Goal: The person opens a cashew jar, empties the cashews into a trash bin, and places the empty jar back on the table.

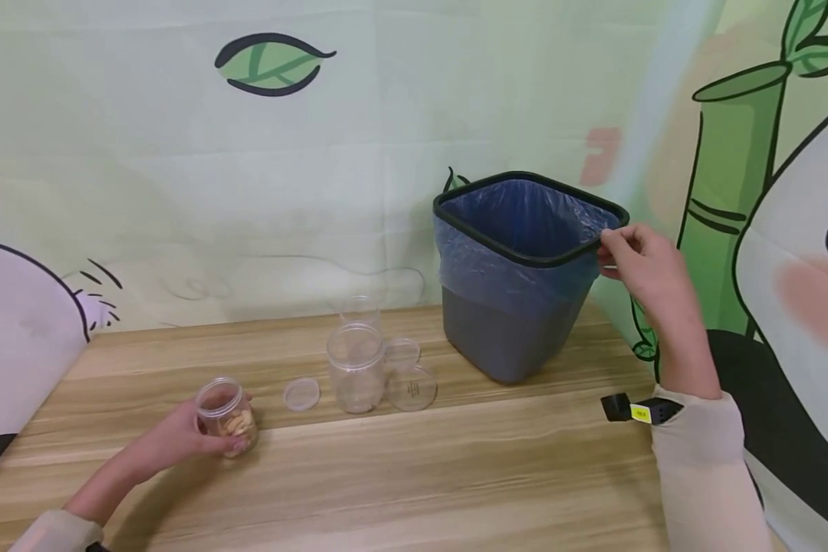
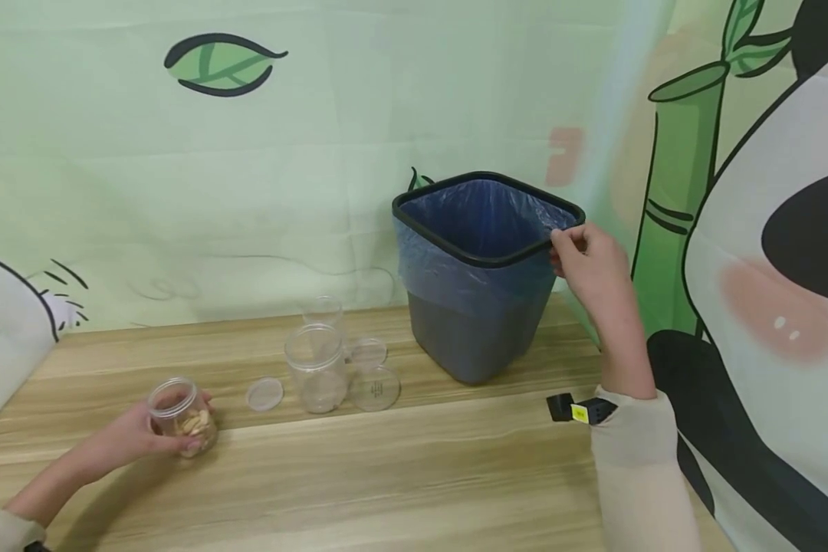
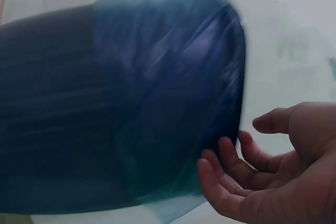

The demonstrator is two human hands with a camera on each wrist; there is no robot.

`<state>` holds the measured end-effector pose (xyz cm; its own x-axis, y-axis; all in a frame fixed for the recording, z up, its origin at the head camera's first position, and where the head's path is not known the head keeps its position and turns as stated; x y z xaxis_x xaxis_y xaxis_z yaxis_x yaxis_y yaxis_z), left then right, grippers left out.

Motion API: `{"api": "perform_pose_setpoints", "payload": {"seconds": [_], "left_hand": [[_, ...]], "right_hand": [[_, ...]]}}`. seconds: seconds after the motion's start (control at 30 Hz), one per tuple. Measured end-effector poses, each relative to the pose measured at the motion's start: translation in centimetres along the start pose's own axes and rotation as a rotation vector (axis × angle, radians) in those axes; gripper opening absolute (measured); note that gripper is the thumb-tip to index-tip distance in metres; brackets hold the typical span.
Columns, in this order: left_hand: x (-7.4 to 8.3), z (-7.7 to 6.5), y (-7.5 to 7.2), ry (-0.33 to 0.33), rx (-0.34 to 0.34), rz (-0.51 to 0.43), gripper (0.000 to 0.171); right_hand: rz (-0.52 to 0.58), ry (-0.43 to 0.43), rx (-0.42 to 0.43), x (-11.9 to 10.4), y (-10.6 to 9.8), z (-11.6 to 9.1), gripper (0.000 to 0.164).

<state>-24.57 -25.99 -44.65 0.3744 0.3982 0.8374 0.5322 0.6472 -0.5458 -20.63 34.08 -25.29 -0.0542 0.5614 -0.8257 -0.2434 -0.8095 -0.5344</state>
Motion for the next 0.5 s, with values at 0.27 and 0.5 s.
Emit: {"api": "perform_pose_setpoints", "payload": {"seconds": [0.27, 0.5], "left_hand": [[0.1, 0.1, 0.0, 0.016, -0.02, -0.032, 0.064], [0.0, 0.0, -0.1, -0.027, -0.001, -0.014, 0.064]], "right_hand": [[0.262, 0.134, -0.12, 3.1, -0.2, 2.7, 0.07], [0.413, 0.209, -0.154, 3.2, -0.4, 3.7, 0.059]]}}
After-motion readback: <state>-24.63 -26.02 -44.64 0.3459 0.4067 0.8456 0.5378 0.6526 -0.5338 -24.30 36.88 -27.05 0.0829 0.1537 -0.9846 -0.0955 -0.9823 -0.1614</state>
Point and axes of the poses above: each hand's wrist, its own z-axis towards the middle knuckle, its own y-axis out of the palm, x = y × z, the point moved 2 cm from there along z, towards the middle knuckle, and after that the axes turned 7 degrees about -x, right-handed, at the moved point
